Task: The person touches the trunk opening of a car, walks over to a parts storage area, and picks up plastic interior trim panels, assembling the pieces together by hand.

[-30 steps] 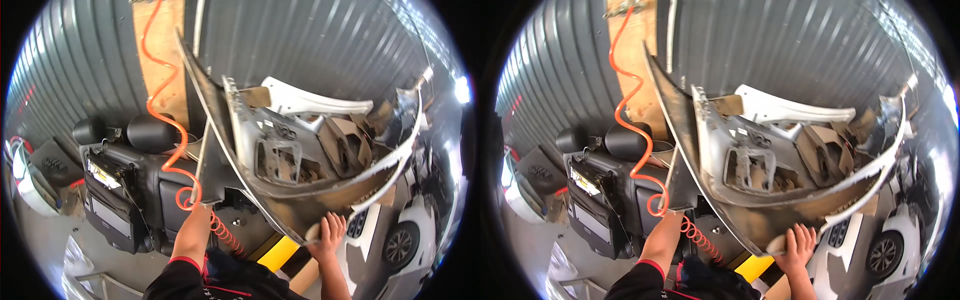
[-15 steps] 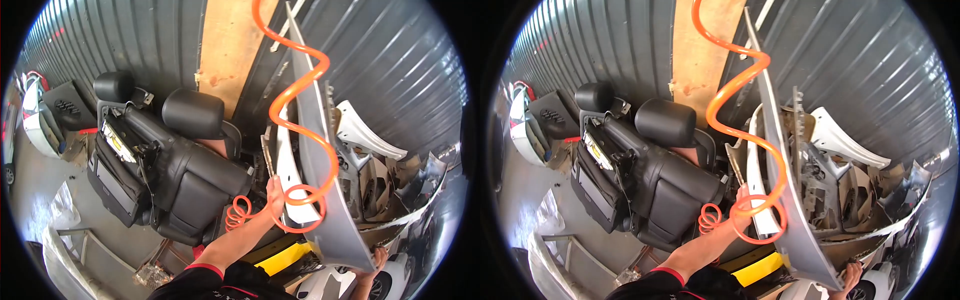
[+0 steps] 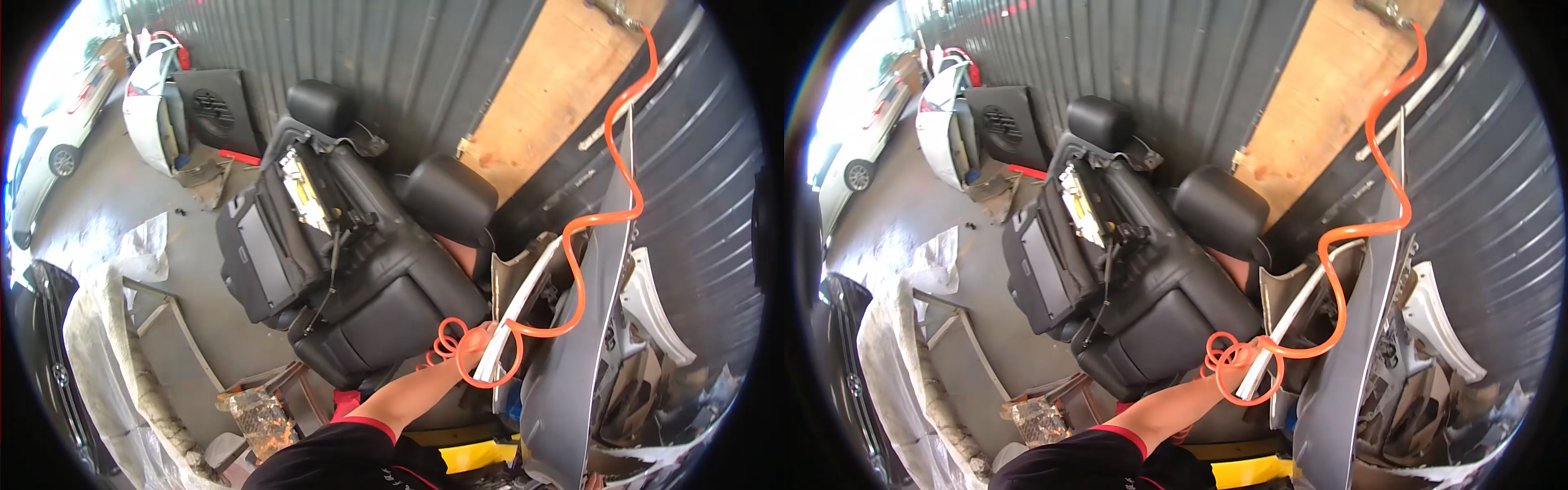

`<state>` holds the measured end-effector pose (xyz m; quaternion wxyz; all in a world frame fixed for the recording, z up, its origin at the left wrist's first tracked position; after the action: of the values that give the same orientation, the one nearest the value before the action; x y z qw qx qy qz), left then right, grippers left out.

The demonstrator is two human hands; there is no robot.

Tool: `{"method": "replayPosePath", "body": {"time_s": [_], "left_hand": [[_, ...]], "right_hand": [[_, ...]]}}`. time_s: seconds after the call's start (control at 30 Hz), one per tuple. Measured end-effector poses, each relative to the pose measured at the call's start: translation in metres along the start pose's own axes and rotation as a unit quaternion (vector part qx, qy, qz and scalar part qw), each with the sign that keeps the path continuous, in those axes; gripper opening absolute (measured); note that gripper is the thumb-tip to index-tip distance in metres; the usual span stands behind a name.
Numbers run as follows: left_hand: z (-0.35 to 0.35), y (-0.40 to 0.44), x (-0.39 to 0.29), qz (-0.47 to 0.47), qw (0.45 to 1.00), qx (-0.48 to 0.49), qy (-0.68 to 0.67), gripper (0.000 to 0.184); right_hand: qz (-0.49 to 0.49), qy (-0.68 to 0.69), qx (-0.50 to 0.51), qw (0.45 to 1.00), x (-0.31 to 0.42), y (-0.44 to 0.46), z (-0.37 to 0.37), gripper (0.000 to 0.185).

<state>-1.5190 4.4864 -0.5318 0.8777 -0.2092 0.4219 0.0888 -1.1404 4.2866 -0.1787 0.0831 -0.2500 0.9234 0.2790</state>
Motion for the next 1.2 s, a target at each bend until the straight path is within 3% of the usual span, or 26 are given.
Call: {"method": "replayPosePath", "body": {"time_s": [0.23, 0.3, 0.37, 0.47, 0.5, 0.6, 0.63, 0.8, 0.83, 0.9, 1.07, 1.13, 1.2], "left_hand": [[-0.032, -0.084, 0.027, 0.027, 0.955, -0.041, 0.293, 0.035], [-0.036, -0.109, 0.037, 0.024, 0.926, -0.055, 0.372, 0.034], [-0.075, -0.116, 0.149, 0.027, 0.871, 0.024, 0.489, 0.034], [-0.082, -0.212, 0.116, -0.115, 0.820, 0.170, 0.534, 0.040], [-0.090, -0.235, 0.125, -0.139, 0.784, 0.233, 0.558, 0.041], [-0.145, -0.287, 0.152, -0.164, 0.777, 0.222, 0.565, 0.041], [-0.157, -0.303, 0.135, -0.185, 0.764, 0.214, 0.580, 0.040], [-0.254, -0.365, 0.108, -0.162, 0.809, -0.038, 0.564, 0.035], [-0.263, -0.370, 0.096, -0.159, 0.817, -0.076, 0.549, 0.036], [-0.275, -0.381, 0.082, -0.172, 0.822, -0.125, 0.528, 0.037], [-0.294, -0.403, 0.063, -0.212, 0.840, -0.213, 0.452, 0.039], [-0.302, -0.413, 0.064, -0.217, 0.842, -0.224, 0.440, 0.039], [-0.313, -0.422, 0.067, -0.224, 0.844, -0.236, 0.427, 0.040]], "right_hand": [[0.009, -0.032, 0.066, 0.997, 0.038, 0.007, -0.033, 0.080], [-0.007, 0.015, 0.011, 1.000, 0.057, 0.012, -0.041, 0.076], [-0.041, 0.088, -0.096, 0.991, 0.084, 0.014, -0.066, 0.071], [-0.067, 0.181, -0.082, 0.978, 0.105, -0.007, -0.061, 0.060], [0.003, 0.217, -0.076, 0.973, 0.119, -0.006, -0.066, 0.052], [0.008, 0.243, -0.117, 0.963, 0.118, -0.019, -0.063, 0.045], [-0.006, 0.220, -0.125, 0.967, 0.118, -0.019, -0.066, 0.043], [-0.081, 0.263, -0.177, 0.945, 0.134, -0.008, -0.098, 0.039], [-0.064, 0.241, -0.115, 0.961, 0.118, -0.042, -0.061, 0.054], [-0.090, 0.348, -0.034, 0.932, 0.145, -0.027, -0.060, 0.034], [-0.103, 0.490, 0.073, 0.863, 0.199, -0.028, 0.003, 0.044], [-0.093, 0.511, 0.152, 0.841, 0.226, -0.030, 0.025, 0.032], [-0.097, 0.522, 0.192, 0.825, 0.246, -0.033, 0.044, 0.032]]}}
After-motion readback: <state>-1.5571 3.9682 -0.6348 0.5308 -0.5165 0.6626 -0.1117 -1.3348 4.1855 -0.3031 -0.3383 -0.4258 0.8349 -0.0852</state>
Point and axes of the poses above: each hand's wrist, its own y-axis towards the middle knuckle, its own z-axis out of the palm, x = y × z, the point moved 6 cm from there along y, towards the middle knuckle, and after that the axes turned 1 degree about -z, right-handed, at the moved point
